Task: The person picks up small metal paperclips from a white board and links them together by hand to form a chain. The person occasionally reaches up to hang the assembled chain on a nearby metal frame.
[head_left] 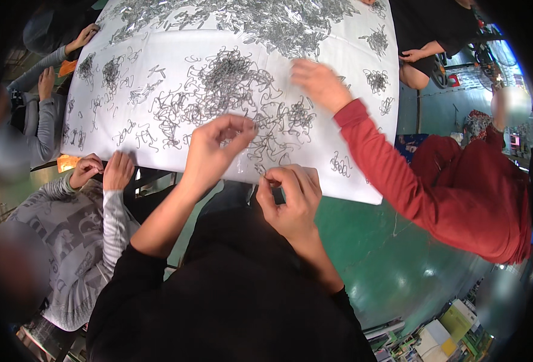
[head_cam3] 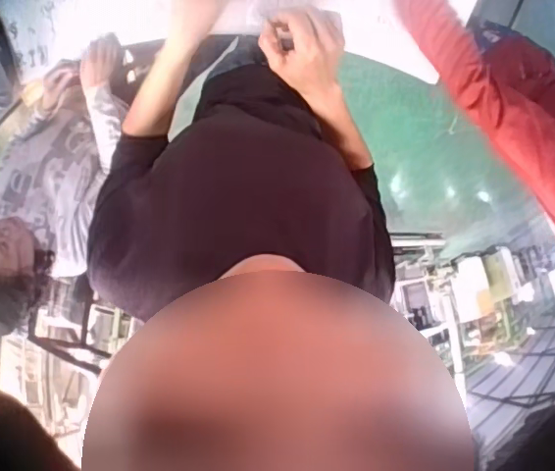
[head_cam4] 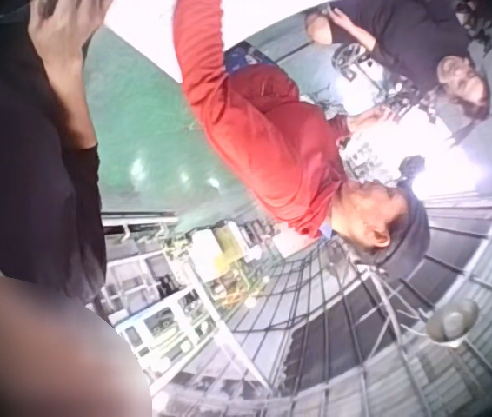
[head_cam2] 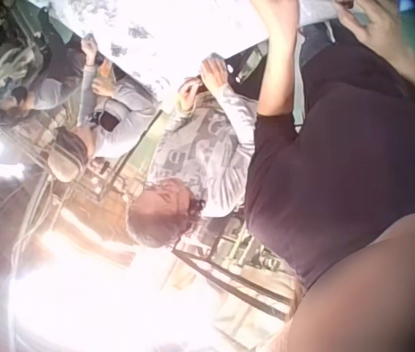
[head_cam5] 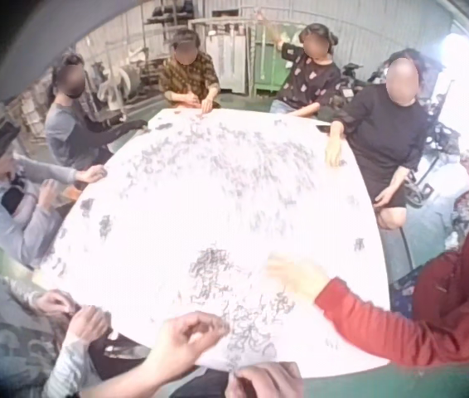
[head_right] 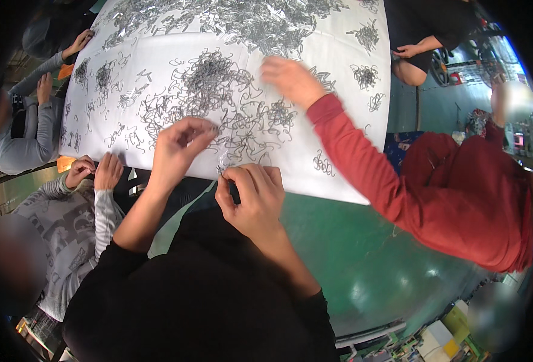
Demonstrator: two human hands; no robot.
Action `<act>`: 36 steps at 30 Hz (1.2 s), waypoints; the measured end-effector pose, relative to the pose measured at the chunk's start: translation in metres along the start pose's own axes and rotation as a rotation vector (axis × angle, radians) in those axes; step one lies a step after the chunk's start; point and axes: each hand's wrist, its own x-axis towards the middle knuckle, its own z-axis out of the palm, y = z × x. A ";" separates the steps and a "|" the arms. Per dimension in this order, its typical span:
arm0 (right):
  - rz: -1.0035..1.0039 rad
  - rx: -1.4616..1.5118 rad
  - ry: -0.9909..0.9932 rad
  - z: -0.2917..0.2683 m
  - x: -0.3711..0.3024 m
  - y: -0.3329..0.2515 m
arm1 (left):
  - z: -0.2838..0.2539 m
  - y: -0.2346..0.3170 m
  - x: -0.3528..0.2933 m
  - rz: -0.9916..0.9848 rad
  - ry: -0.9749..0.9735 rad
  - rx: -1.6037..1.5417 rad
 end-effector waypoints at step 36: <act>-0.175 -0.221 -0.307 0.210 0.139 0.155 | -0.070 0.038 -0.011 0.469 0.469 0.266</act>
